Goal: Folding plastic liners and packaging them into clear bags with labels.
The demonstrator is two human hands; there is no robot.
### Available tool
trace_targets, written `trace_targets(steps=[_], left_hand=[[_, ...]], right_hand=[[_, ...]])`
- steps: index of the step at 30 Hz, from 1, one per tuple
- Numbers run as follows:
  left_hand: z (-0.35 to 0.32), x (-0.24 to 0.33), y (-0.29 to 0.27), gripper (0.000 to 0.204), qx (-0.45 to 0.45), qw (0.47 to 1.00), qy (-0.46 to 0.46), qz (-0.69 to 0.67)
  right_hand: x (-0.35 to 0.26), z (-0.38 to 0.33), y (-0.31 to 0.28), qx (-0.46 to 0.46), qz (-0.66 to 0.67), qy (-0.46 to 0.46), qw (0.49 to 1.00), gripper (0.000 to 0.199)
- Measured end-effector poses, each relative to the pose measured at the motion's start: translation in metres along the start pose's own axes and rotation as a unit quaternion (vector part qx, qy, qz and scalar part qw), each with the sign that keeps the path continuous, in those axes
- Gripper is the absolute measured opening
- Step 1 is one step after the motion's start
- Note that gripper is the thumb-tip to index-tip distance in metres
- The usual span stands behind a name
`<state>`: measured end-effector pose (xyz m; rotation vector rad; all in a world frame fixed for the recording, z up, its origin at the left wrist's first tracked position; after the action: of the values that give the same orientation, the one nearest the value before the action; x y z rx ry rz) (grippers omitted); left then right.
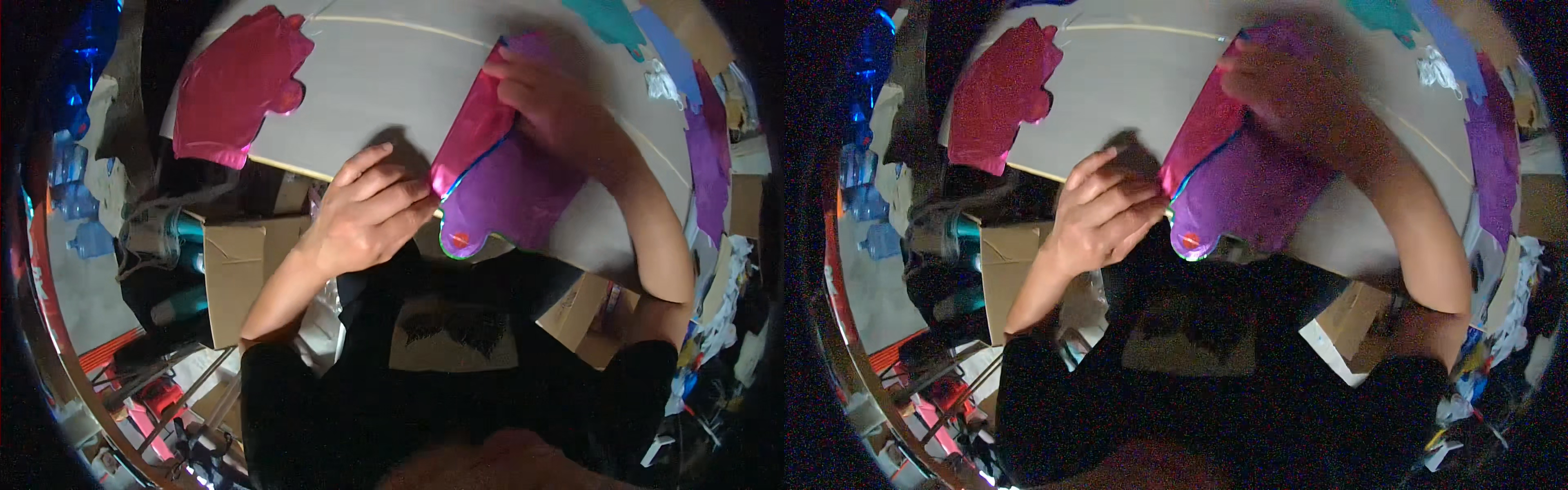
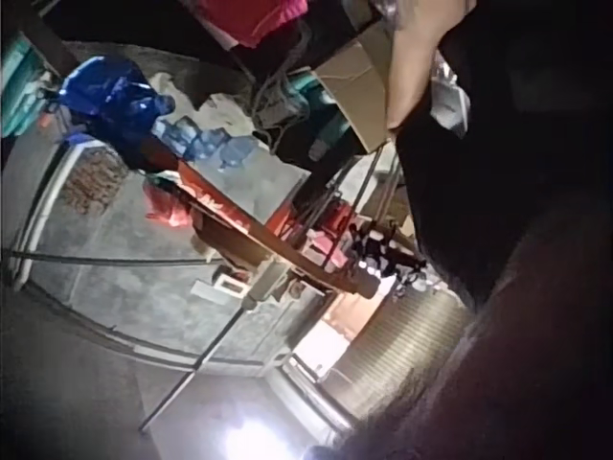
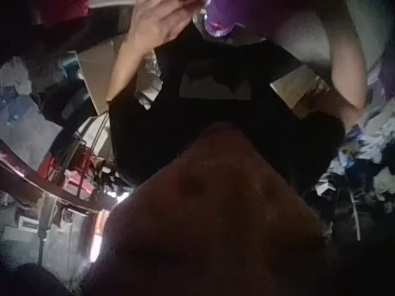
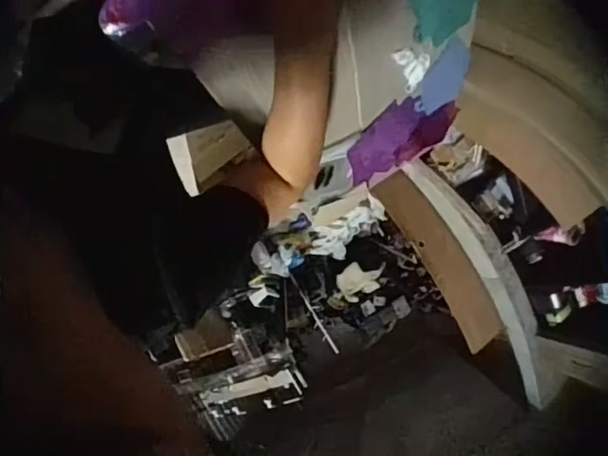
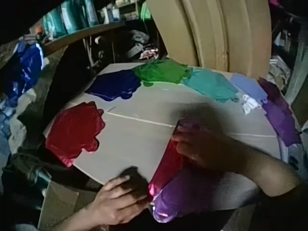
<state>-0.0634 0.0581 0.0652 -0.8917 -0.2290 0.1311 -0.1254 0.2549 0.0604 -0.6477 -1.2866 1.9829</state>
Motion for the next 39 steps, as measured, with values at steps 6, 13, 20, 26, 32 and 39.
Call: trace_targets(steps=[6,13,20,26,32,39], left_hand=[[0.022,-0.027,0.004,0.018,-0.090,0.974,0.016,-0.205],[0.057,-0.035,0.019,0.032,-0.106,0.980,0.104,-0.131],[0.048,-0.043,0.030,0.035,-0.162,0.976,0.095,-0.110],[0.053,-0.041,0.027,0.032,-0.142,0.979,0.096,-0.111],[0.051,-0.039,0.031,0.033,-0.158,0.976,0.096,-0.114],[0.052,-0.038,0.032,0.028,-0.162,0.973,0.093,-0.134]], right_hand=[[-0.006,0.003,-0.003,-0.044,0.001,0.019,0.999,0.026],[-0.008,0.002,-0.002,-0.052,0.000,0.035,0.998,0.024],[0.001,0.010,-0.017,-0.227,0.096,0.143,0.959,0.030],[-0.026,0.024,-0.002,-0.168,-0.096,0.106,0.975,0.059],[0.004,0.005,0.011,-0.115,-0.025,0.121,0.986,0.080],[0.002,0.000,0.014,-0.086,-0.038,0.121,0.988,0.081]])
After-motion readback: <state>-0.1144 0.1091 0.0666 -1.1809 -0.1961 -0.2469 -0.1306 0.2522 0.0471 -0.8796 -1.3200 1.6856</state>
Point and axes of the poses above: each hand's wrist, its own z-axis towards the middle knuckle, its own y-axis out of the palm, x = y × z, the point moved 8 cm from there along z, towards the middle knuckle, and after that the axes turned 6 degrees about y, right-handed, at the moved point
